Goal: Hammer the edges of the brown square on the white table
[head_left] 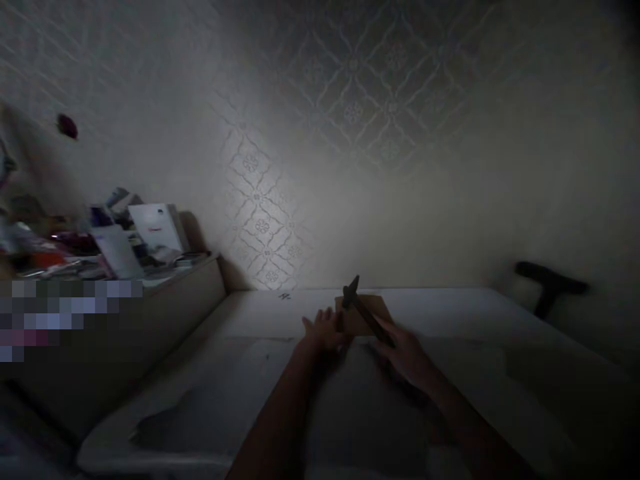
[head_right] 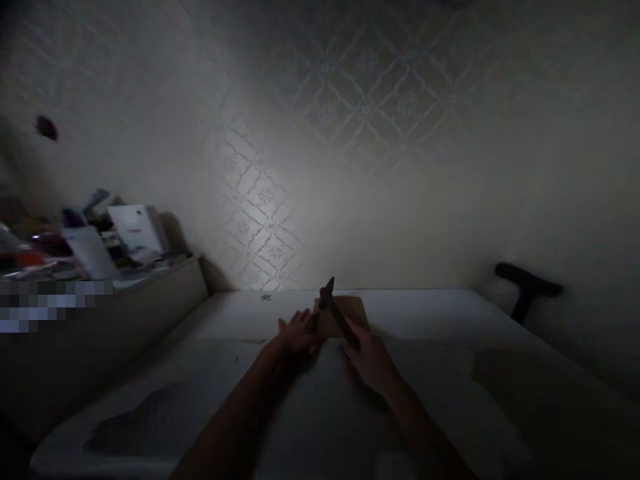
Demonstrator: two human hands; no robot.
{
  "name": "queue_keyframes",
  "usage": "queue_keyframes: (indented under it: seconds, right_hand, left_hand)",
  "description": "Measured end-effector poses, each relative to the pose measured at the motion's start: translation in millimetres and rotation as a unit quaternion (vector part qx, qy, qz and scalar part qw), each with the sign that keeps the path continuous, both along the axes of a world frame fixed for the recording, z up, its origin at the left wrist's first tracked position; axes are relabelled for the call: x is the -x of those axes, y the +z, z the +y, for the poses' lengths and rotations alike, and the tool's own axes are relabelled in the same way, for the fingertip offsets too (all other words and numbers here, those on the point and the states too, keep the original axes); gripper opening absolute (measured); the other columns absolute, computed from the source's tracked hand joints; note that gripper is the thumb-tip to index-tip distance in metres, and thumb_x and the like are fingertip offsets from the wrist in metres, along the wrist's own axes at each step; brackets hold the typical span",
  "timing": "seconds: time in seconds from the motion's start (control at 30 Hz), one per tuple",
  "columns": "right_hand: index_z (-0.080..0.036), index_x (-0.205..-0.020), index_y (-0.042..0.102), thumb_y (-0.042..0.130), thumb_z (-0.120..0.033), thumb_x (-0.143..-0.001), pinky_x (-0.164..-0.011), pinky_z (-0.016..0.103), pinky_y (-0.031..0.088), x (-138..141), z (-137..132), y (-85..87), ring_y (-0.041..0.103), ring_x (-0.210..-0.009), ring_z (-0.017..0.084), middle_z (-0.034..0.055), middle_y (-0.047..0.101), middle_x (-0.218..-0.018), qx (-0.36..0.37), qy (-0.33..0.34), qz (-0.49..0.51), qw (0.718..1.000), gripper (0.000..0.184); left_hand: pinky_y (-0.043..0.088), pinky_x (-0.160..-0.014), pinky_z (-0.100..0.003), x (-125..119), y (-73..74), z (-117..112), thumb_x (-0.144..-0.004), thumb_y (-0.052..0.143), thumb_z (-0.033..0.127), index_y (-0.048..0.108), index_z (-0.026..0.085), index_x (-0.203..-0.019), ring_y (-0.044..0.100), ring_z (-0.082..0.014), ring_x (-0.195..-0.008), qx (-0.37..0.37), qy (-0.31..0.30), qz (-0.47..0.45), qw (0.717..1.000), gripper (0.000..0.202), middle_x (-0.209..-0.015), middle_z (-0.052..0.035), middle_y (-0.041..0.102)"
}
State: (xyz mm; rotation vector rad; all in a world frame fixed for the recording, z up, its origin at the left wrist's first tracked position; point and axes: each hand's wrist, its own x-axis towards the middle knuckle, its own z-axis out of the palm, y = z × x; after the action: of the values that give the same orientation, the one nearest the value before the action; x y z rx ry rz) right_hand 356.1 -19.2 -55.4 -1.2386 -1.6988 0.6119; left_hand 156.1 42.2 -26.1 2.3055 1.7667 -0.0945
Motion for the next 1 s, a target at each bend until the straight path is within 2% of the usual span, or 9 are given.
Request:
queue_keyframes:
  seconds: [0.17, 0.43, 0.67, 0.83, 1.0]
  right_hand:
    - [-0.023, -0.135, 0.055, 0.055, -0.016, -0.076, -0.107, 0.042, 0.042, 0.3, 2.6, -1.4, 0.056, -0.124, 0.023, 0.0034, 0.063, -0.131, -0.003, -0.003, 0.005, 1.000, 0.059]
    - [-0.025, -0.131, 0.059, 0.059, -0.018, -0.076, -0.099, 0.042, 0.049, 0.2, -1.0, 2.4, 0.063, -0.114, 0.026, 0.0035, 0.068, -0.122, -0.003, -0.016, 0.013, 1.000, 0.056]
    - [-0.022, -0.138, 0.052, 0.054, -0.018, -0.077, -0.104, 0.043, 0.043, 0.5, -1.9, 4.9, 0.059, -0.120, 0.024, 0.0034, 0.065, -0.128, 0.031, 0.001, 0.007, 0.999, 0.061]
    - [-0.023, -0.136, 0.054, 0.055, -0.019, -0.077, -0.109, 0.042, 0.038, 1.0, -1.8, 5.1, 0.055, -0.125, 0.023, 0.0015, 0.061, -0.133, 0.010, 0.009, 0.008, 1.000, 0.060]
    - [-0.024, -0.136, 0.055, 0.055, -0.020, -0.078, -0.107, 0.042, 0.041, 2.5, -4.6, 8.1, 0.056, -0.123, 0.024, 0.0009, 0.065, -0.129, 0.016, 0.009, 0.016, 1.000, 0.058]
  left_hand:
    - [0.010, -0.109, -0.070, -0.1, 1.8, -1.4, -0.084, 0.034, 0.068, 0.016, 0.027, -0.153, 0.010, -0.0361, -0.146, -0.007, 0.001, 0.004, 1.000, 0.082, -0.161, -0.0114, 0.011]
    - [0.011, -0.108, -0.071, 0.1, 2.0, -1.5, -0.084, 0.035, 0.066, 0.015, 0.027, -0.153, 0.009, -0.0370, -0.146, -0.003, 0.000, 0.007, 1.000, 0.082, -0.161, -0.0117, 0.011]
    - [0.010, -0.108, -0.071, -0.3, 0.1, 0.0, -0.084, 0.035, 0.068, 0.015, 0.028, -0.153, 0.009, -0.0362, -0.146, -0.006, 0.000, 0.003, 1.000, 0.083, -0.161, -0.0103, 0.012]
    - [0.010, -0.107, -0.072, 0.7, -1.3, 1.6, -0.083, 0.035, 0.068, 0.016, 0.026, -0.153, 0.010, -0.0370, -0.146, -0.009, -0.004, 0.001, 1.000, 0.084, -0.161, -0.0118, 0.012]
    - [0.009, -0.108, -0.072, 0.2, 0.7, -1.0, -0.083, 0.036, 0.067, 0.017, 0.026, -0.153, 0.010, -0.0358, -0.146, -0.008, 0.001, -0.010, 1.000, 0.083, -0.161, -0.0117, 0.011]
